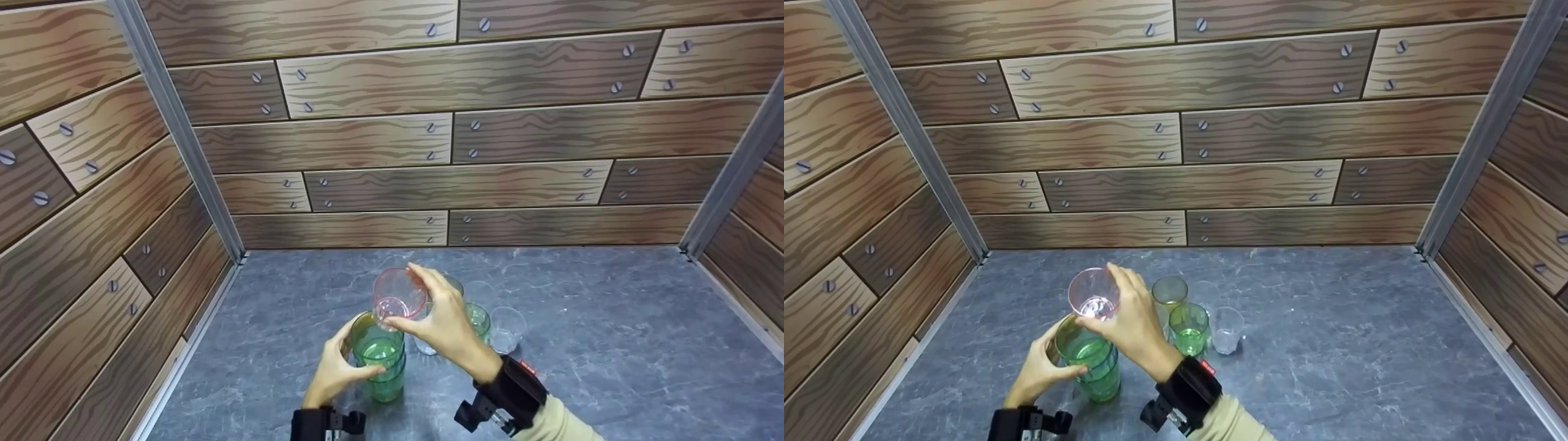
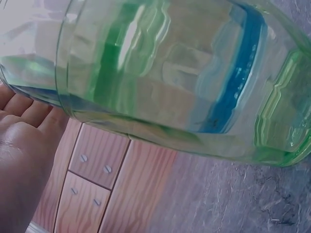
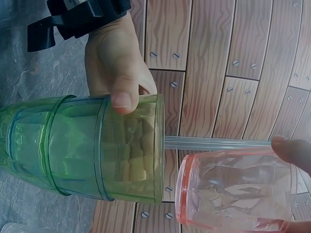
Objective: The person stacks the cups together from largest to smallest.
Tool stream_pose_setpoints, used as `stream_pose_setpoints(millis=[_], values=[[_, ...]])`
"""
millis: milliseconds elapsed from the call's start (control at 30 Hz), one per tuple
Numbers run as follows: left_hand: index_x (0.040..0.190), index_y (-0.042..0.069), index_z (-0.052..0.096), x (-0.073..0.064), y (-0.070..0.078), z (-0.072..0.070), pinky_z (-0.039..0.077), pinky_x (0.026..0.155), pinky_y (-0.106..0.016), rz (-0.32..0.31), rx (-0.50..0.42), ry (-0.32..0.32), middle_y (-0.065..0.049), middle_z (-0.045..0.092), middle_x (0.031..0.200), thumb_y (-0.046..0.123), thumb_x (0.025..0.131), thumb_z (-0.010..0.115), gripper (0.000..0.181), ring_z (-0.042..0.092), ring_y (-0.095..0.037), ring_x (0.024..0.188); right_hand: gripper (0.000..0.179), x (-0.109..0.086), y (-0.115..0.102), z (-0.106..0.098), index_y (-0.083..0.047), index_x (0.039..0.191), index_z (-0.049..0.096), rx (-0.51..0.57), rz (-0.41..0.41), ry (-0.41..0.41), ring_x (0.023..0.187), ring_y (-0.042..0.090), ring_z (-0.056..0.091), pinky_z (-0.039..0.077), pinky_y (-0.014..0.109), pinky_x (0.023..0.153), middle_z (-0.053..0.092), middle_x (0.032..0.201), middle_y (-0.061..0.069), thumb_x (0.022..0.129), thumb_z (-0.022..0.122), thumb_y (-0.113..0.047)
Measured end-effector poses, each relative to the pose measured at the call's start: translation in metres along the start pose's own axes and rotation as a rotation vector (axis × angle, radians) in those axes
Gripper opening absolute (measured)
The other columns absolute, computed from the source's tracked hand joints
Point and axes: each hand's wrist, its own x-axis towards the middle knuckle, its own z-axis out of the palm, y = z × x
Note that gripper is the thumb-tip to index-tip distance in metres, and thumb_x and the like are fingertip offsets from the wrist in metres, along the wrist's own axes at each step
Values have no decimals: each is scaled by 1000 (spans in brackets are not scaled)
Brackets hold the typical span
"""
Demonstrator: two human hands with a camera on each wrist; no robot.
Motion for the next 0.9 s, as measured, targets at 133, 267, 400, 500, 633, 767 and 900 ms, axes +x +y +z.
stream_pose_setpoints(millis=[133,267,400,500,633,767,900], values=[[145,-1,37,0,1,-1,46,105,-18,-9,-15,6,-19,52,143,9,67,87,93,57,-6,122,85,-1,-1,2,5,130,54,0,1,-20,105,29,63,55,45,93,66,117,17,60,91,-24],[145,-3,37,0,0,0,46,105,-18,-8,-19,3,-21,53,141,7,66,87,94,57,1,119,85,-4,-2,4,5,130,53,7,-5,-50,104,27,63,55,43,93,66,116,17,60,90,-25],[145,-4,35,1,-1,1,47,104,-17,-12,-32,-5,-23,52,141,6,67,86,94,56,5,118,85,-6,-1,5,6,130,53,16,-10,-76,102,26,63,56,40,93,66,113,16,61,90,-25],[146,-2,35,1,-1,2,46,104,-17,-26,-45,-12,-21,52,142,7,68,85,93,55,5,118,84,-8,0,6,6,129,54,21,-7,-84,101,26,63,55,39,92,66,111,16,61,90,-25],[146,-1,35,1,0,2,46,104,-17,-28,-46,-12,-21,52,142,7,68,86,93,55,4,119,83,-11,1,9,7,129,54,32,6,-106,102,27,62,55,40,92,66,111,16,61,90,-24],[146,0,37,0,2,1,47,103,-17,-33,-29,0,-20,53,141,8,67,87,93,56,4,118,83,-13,2,10,7,132,51,42,21,-152,106,28,62,54,43,94,64,117,18,64,89,-24],[146,1,37,0,2,1,46,103,-17,-41,-11,4,-20,53,141,10,66,87,94,56,4,118,82,-14,2,12,7,132,51,44,19,-172,108,28,61,54,43,96,63,120,18,66,88,-25]])
